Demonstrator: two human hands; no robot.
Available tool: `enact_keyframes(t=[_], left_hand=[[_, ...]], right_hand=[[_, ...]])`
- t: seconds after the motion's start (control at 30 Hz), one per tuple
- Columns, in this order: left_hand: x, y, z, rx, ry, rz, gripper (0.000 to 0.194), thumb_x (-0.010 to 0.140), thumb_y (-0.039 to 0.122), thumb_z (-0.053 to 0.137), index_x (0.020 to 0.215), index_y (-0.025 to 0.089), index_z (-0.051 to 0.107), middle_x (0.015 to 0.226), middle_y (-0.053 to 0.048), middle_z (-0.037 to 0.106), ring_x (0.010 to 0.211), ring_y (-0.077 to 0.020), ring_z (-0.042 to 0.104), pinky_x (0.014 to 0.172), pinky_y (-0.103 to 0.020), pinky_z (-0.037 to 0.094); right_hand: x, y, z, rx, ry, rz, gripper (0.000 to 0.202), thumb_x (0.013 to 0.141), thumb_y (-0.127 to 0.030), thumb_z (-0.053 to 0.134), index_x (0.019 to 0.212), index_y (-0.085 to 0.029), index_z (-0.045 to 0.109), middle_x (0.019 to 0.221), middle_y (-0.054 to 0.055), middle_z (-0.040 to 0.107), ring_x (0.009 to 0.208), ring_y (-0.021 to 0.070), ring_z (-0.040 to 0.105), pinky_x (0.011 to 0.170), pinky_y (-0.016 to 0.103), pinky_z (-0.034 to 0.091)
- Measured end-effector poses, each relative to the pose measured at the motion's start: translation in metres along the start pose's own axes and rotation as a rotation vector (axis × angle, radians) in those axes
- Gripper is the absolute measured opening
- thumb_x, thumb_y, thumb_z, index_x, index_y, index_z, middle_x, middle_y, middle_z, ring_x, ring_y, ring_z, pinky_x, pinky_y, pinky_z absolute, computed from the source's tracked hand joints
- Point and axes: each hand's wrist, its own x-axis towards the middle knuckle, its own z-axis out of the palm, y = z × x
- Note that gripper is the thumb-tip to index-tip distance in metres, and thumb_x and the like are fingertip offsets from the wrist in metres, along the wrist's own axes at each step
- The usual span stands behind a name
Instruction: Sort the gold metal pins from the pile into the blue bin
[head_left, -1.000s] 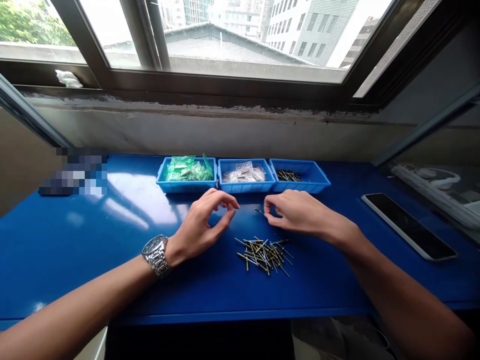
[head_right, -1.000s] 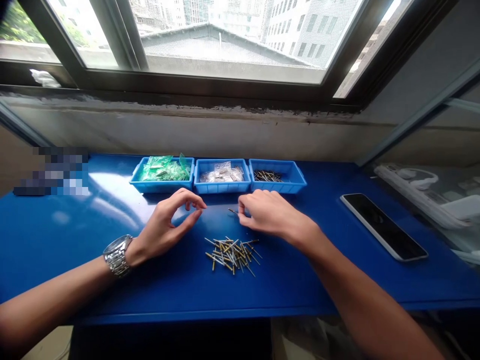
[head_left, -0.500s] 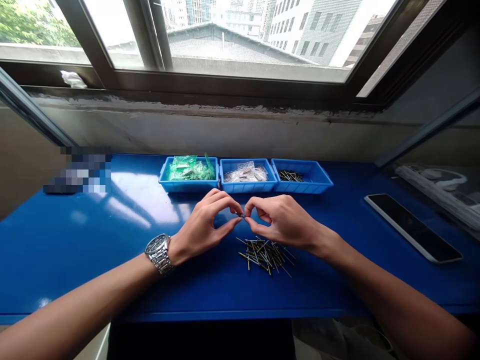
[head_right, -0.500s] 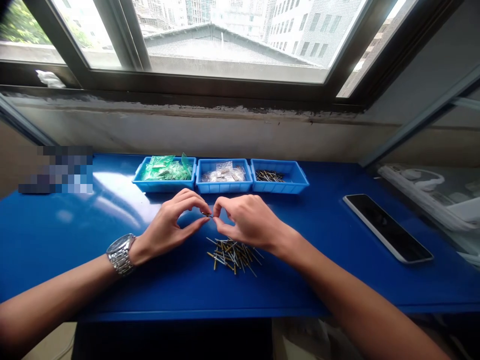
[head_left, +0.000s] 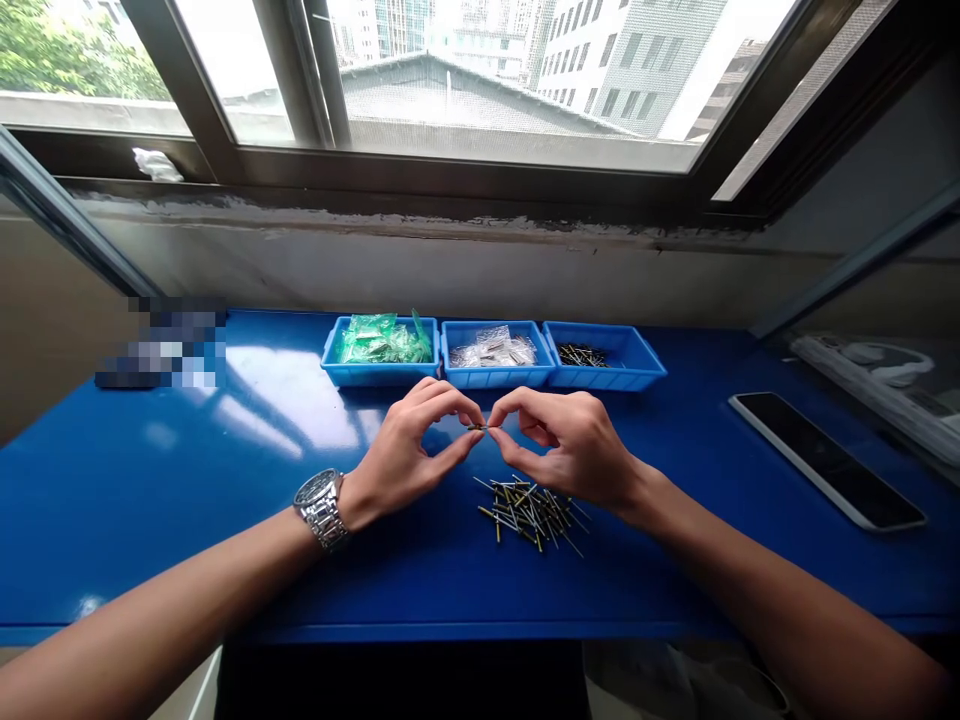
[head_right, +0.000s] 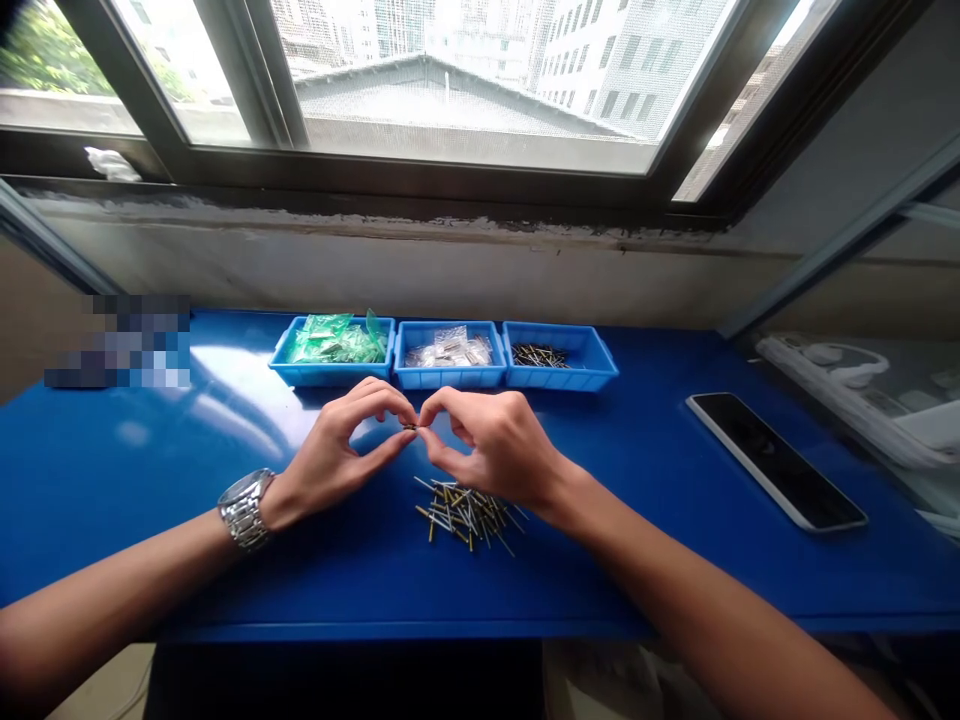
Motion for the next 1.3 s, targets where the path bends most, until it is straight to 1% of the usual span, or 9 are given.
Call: enact_keyframes(t=[0.2,0.33,0.47,0.67,0.77,0.93,1.1,1.2,1.3], left_hand=[[-0.002,-0.001,0.002,-0.014,-0.056,0.053,0.004,0.095,0.022,0.064,0.095,0.019,0.067,0.097,-0.007,0.068,0.092,-0.0207,0.059,0.082,-0.036,0.051],[-0.002,0.0,0.0,-0.012,0.02,0.046,0.003,0.094,0.021,0.066,0.096,0.018,0.068,0.097,-0.007,0.068,0.09,-0.0201,0.06,0.083,-0.036,0.051],[0.0,0.002,-0.001,-0.012,0.097,0.058,0.003,0.094,0.021,0.067,0.095,0.018,0.068,0.095,-0.007,0.069,0.091,-0.0203,0.061,0.081,-0.036,0.052],[-0.001,0.003,-0.001,-0.006,0.099,0.088,0.004,0.093,0.019,0.067,0.096,0.018,0.069,0.095,-0.007,0.068,0.09,-0.021,0.06,0.079,-0.035,0.052],[-0.001,0.002,-0.001,-0.005,0.095,0.091,0.004,0.093,0.019,0.068,0.096,0.017,0.069,0.096,-0.008,0.068,0.091,-0.021,0.06,0.079,-0.036,0.052],[-0.002,0.003,-0.001,-0.006,0.101,0.076,0.003,0.093,0.018,0.067,0.096,0.018,0.069,0.095,-0.007,0.068,0.09,-0.0206,0.06,0.08,-0.036,0.051],[-0.001,0.002,-0.001,0.0,0.097,0.061,0.003,0.093,0.018,0.067,0.095,0.018,0.068,0.094,-0.006,0.068,0.089,-0.02,0.06,0.08,-0.035,0.051],[-0.002,0.001,0.0,-0.002,0.071,0.063,0.004,0.093,0.019,0.067,0.097,0.018,0.069,0.095,-0.006,0.068,0.089,-0.0197,0.06,0.082,-0.036,0.051],[-0.003,0.0,0.001,-0.012,0.016,0.07,0.005,0.094,0.019,0.066,0.098,0.018,0.069,0.096,-0.006,0.068,0.09,-0.0196,0.06,0.081,-0.035,0.051]], right_hand=[[-0.002,-0.004,0.006,0.044,0.015,-0.06,0.005,0.09,-0.02,0.066,0.091,-0.016,0.069,0.062,-0.006,0.055,0.049,0.0057,0.043,0.052,0.021,0.036],[-0.001,0.0,0.003,0.053,0.041,-0.013,0.008,0.091,-0.024,0.067,0.091,-0.015,0.069,0.06,-0.007,0.048,0.05,0.006,0.041,0.051,0.021,0.036],[-0.001,0.008,0.003,0.052,0.009,0.027,0.011,0.092,-0.027,0.066,0.09,-0.017,0.069,0.06,-0.007,0.048,0.049,0.0065,0.039,0.05,0.021,0.035],[-0.003,0.013,0.011,0.095,-0.071,0.023,0.011,0.092,-0.026,0.064,0.093,-0.016,0.069,0.06,-0.006,0.051,0.049,0.0064,0.039,0.049,0.021,0.034],[-0.004,0.013,0.012,0.094,-0.075,0.026,0.011,0.092,-0.025,0.064,0.093,-0.016,0.07,0.059,-0.007,0.05,0.049,0.0064,0.039,0.049,0.021,0.033],[-0.004,0.01,0.009,0.054,-0.025,0.021,0.01,0.091,-0.025,0.065,0.091,-0.016,0.07,0.059,-0.007,0.048,0.049,0.0065,0.04,0.05,0.021,0.034],[-0.003,0.002,0.007,0.021,0.079,0.016,0.01,0.092,-0.025,0.065,0.089,-0.016,0.069,0.057,-0.007,0.047,0.046,0.0065,0.039,0.048,0.022,0.036],[-0.003,-0.003,0.007,0.013,0.128,-0.014,0.007,0.092,-0.024,0.067,0.09,-0.017,0.069,0.057,-0.008,0.045,0.046,0.0061,0.039,0.048,0.021,0.036],[-0.003,-0.006,0.009,0.039,0.132,-0.056,0.004,0.09,-0.019,0.068,0.091,-0.016,0.069,0.058,-0.008,0.045,0.047,0.0053,0.039,0.049,0.021,0.036]])
